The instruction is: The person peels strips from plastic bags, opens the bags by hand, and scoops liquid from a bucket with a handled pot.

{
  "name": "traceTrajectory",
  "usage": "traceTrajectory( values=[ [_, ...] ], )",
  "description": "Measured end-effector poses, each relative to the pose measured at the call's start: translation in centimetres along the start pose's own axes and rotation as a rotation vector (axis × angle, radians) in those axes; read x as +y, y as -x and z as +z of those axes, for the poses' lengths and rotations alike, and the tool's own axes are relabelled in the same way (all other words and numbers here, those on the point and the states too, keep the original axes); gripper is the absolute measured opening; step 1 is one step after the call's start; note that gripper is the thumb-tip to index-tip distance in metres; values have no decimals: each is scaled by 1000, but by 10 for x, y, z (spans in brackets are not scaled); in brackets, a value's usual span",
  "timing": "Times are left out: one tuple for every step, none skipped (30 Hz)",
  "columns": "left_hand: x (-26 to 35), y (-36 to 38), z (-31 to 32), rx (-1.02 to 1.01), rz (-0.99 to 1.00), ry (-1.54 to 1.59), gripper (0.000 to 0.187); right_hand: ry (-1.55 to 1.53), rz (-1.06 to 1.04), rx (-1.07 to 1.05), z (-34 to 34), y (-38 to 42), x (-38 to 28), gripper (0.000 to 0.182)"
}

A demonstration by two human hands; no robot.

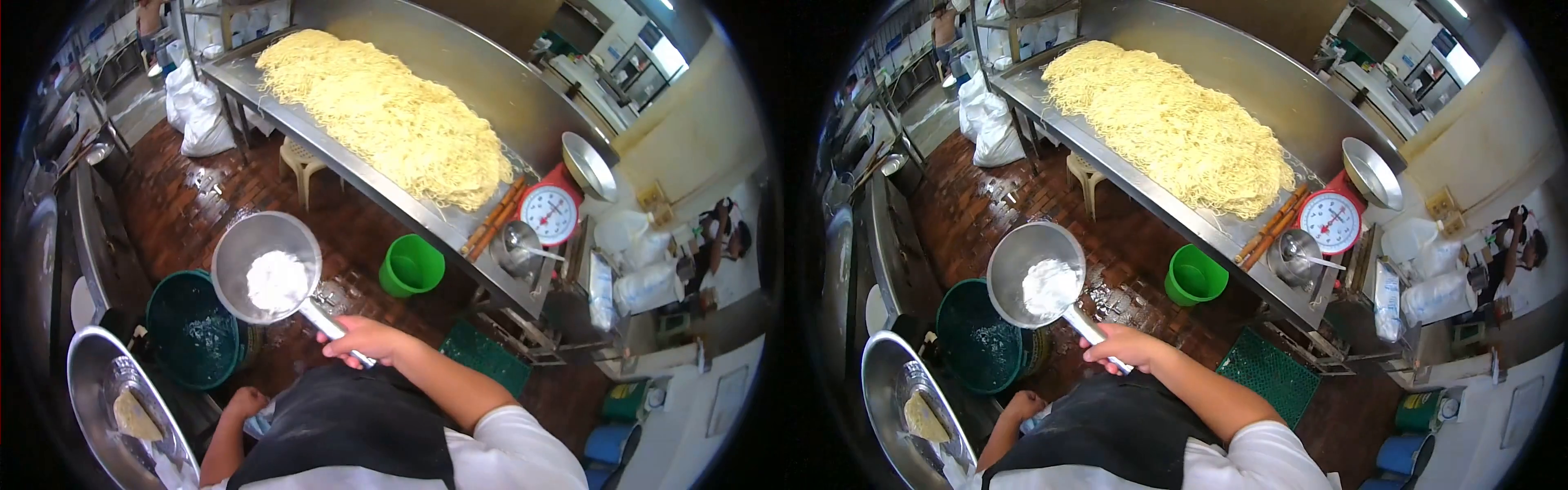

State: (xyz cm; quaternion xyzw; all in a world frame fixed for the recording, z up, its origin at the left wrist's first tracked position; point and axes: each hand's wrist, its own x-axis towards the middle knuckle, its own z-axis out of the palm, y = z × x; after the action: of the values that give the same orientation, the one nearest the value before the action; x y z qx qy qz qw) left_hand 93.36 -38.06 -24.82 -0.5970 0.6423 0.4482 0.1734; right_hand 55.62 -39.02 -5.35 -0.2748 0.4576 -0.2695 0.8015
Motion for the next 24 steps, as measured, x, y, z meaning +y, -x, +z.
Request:
traceTrajectory(
  values=[
    [16,-2,-1,-36,14,0,32,-62,-39,65,-5,17,2,32],
    [31,-9,0,-69,27,-2,33,-126,-82,130,-11,32,6,31],
    [44,-16,3,-104,41,-6,33,-141,-122,193,-17,47,9,31],
    [55,-24,7,-110,80,-56,33,-156,-161,256,-23,61,10,31],
    [66,-32,12,-117,117,-104,33,-172,-198,319,-31,72,12,31],
    [78,-34,16,-127,152,-149,33,-198,-227,366,-45,78,17,28],
    [100,-29,10,-164,134,-187,32,-227,-261,418,-53,83,17,27],
    [111,-31,15,-147,161,-208,31,-256,-293,466,-65,90,16,26],
    [123,-36,19,-130,186,-232,31,-289,-313,492,-77,97,12,25],
    [133,-40,23,-116,210,-259,30,-304,-339,536,-97,96,18,26],
    [141,-44,27,-128,227,-248,31,-326,-384,560,-112,97,20,27],
    [158,-40,27,-135,220,-236,31,-344,-430,586,-125,100,18,28],
    [178,-35,24,-140,218,-224,31,-387,-440,602,-135,105,16,29],
    [196,-30,23,-143,217,-213,31,-406,-454,611,-146,109,16,29],
    [209,-27,23,-132,213,-190,31,-424,-469,621,-158,111,15,29],
    [219,-26,23,-140,211,-186,31,-442,-481,632,-167,112,16,29],
    [227,-27,24,-149,209,-179,30,-449,-489,649,-176,112,17,28],
    [232,-28,26,-163,205,-169,30,-467,-496,652,-184,112,17,28],
    [234,-31,27,-168,211,-190,29,-485,-502,657,-190,113,17,28],
    [235,-35,28,-174,218,-213,29,-505,-510,663,-195,113,17,28],
    [235,-39,28,-181,227,-239,29,-520,-518,669,-200,112,17,27],
    [234,-44,27,-189,232,-249,29,-528,-524,677,-204,111,18,27],
    [232,-49,25,-197,241,-264,30,-539,-534,688,-207,109,19,27],
    [232,-55,21,-204,255,-279,30,-548,-548,701,-208,107,19,26]
  ],
)
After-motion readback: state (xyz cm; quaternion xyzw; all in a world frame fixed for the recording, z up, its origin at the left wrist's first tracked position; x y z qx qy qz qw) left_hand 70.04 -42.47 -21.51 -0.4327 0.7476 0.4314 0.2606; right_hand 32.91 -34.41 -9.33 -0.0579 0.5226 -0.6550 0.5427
